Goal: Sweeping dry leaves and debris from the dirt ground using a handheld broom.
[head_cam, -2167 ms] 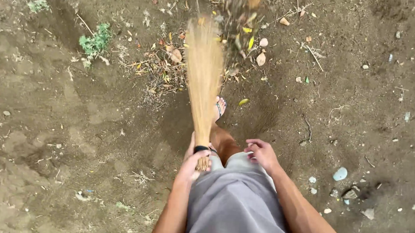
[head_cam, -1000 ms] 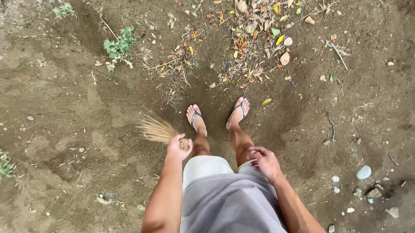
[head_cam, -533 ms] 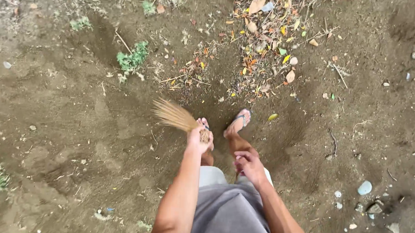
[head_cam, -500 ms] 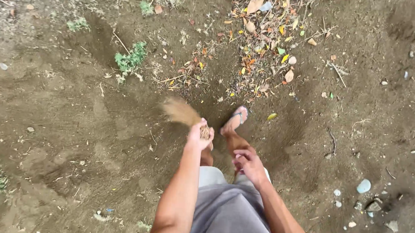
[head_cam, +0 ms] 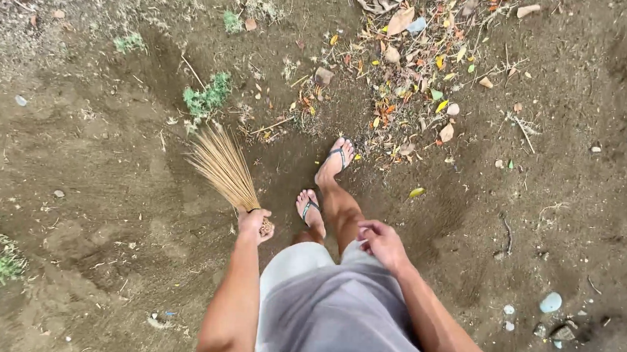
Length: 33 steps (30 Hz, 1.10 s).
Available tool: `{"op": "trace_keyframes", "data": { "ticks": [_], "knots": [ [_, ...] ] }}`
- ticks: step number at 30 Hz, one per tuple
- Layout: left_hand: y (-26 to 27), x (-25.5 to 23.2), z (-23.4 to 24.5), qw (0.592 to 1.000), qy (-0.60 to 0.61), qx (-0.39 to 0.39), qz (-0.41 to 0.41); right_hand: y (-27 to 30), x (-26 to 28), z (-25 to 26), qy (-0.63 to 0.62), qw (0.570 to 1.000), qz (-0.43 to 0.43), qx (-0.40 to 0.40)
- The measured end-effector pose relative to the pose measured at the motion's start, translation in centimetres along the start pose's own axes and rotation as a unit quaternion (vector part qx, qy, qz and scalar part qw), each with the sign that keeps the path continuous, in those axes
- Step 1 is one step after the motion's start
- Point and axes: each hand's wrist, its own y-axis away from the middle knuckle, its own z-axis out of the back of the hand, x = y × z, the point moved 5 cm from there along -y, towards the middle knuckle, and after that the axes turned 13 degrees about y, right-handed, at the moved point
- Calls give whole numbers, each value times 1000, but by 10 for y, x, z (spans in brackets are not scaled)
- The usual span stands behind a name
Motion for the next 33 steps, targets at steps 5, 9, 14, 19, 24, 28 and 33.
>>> {"op": "trace_keyframes", "data": {
  "ticks": [5,9,14,19,24,28,33],
  "knots": [
    [102,-50,-23,979,-194,51,25,-3,53,40,14,998,-60,13],
    [152,-35,-29,988,-95,121,-33,-19,62,59,23,997,-71,8],
    [-15,54,-91,993,21,45,105,-23,71,67,18,997,-70,7],
    [141,12,-173,986,-80,111,92,-16,77,70,-7,997,-80,-1],
    [167,20,-196,990,-23,138,-2,-22,55,69,-43,996,-83,-12],
    [68,53,-244,983,126,98,94,-24,55,69,-62,995,-80,-16],
    [175,-13,-258,964,5,252,85,-23,68,68,-46,995,-88,-11]
  ]
}}
